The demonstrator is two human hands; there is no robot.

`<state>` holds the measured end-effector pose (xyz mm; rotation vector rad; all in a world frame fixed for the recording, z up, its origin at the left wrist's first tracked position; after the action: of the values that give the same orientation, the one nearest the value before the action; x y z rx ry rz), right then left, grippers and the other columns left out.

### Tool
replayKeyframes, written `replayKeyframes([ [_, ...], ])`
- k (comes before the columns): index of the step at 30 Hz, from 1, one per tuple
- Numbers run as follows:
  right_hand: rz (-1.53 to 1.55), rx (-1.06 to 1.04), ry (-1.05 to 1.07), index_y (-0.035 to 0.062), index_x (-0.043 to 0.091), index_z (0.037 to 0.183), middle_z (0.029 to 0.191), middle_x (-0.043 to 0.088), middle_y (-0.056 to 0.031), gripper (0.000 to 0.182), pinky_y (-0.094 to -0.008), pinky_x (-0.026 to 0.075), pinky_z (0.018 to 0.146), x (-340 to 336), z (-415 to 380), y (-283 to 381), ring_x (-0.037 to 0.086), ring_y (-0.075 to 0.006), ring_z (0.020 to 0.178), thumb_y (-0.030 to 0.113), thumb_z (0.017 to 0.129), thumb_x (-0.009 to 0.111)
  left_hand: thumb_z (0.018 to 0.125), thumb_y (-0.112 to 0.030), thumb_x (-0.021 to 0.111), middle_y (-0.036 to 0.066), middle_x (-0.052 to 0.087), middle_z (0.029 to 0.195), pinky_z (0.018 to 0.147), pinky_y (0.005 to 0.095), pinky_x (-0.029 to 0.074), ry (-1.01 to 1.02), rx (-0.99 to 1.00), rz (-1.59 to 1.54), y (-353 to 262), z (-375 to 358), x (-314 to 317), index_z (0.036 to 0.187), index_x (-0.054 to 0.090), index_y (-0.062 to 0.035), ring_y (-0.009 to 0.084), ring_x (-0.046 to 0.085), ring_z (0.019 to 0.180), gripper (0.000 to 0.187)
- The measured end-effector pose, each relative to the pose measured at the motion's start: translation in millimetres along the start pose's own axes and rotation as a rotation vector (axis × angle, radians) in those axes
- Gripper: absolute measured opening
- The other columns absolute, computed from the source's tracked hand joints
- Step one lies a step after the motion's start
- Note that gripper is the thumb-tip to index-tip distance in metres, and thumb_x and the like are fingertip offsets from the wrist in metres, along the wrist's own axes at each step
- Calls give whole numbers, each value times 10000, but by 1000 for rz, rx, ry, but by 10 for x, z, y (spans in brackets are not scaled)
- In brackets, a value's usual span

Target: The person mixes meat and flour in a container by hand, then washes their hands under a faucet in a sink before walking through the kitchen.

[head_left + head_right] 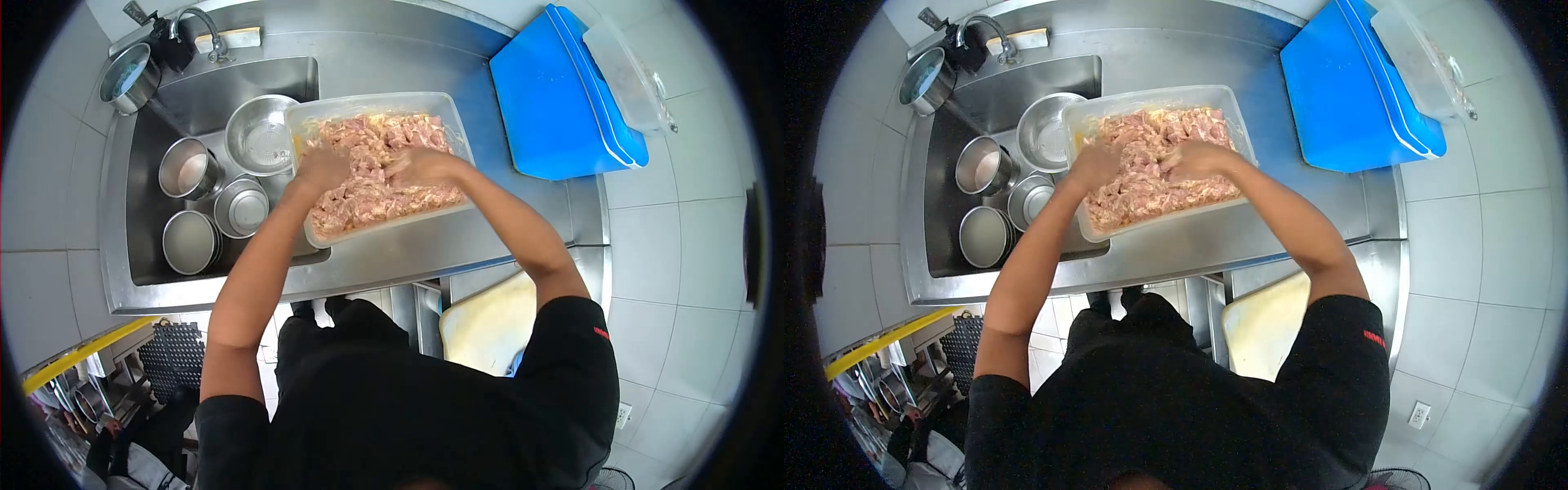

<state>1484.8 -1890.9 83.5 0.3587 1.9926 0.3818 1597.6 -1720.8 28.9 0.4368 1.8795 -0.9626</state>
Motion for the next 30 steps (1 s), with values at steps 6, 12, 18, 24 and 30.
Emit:
replayKeyframes([
  [6, -204, 134, -534, 117, 530, 1148, 1127, 519, -208, 347, -369, 389, 890, -238, -58, -690, 492, -360, 1046, 241, 831, 462, 848, -215, 339, 282, 547, 1023, 886, 467, 364, -532, 107, 190, 188, 244, -288, 1023, 545, 77, 420, 534, 945, 398],
  [12, 47, 150, -276, -6, 504, 1138, 1204, 484, -192, 492, -369, 390, 884, -284, 850, -802, 495, -301, 1063, 393, 873, 392, 822, -128, 381, 259, 595, 866, 753, 435, 460, -44, 172, 323, 153, 588, -380, 979, 546, 87, 371, 584, 834, 313],
  [18, 215, 128, 105, -20, 535, 1098, 1079, 567, -193, 491, -356, 412, 842, -345, 1153, 249, 543, -302, 990, 388, 837, 453, 805, -87, 397, 253, 594, 860, 726, 417, 474, -117, 239, 212, -44, 867, -422, 1015, 508, 90, 367, 583, 841, 296],
  [24, -175, -47, -65, 94, 538, 1150, 1216, 478, -142, 407, -424, 366, 925, -90, 375, -75, 459, -320, 1106, 284, 791, 531, 828, -101, 371, 239, 595, 904, 794, 462, 437, -54, 219, 134, 118, 808, -446, 970, 559, 55, 372, 576, 872, 282],
  [30, -390, -364, -217, 168, 479, 1215, 1304, 400, -104, 488, -419, 344, 960, -292, 883, -562, 410, -308, 1164, 323, 766, 589, 798, -152, 383, 234, 592, 952, 834, 440, 427, 48, 170, 344, 57, 729, -135, 983, 573, 50, 367, 580, 882, 333],
])
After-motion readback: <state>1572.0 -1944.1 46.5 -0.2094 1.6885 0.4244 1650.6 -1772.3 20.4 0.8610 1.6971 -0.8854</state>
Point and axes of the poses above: each hand's wrist, its own z-axis towards the middle knuckle, its own x-axis out of the palm, y = z × x, the point moved 2 cm from there along z, towards the middle knuckle
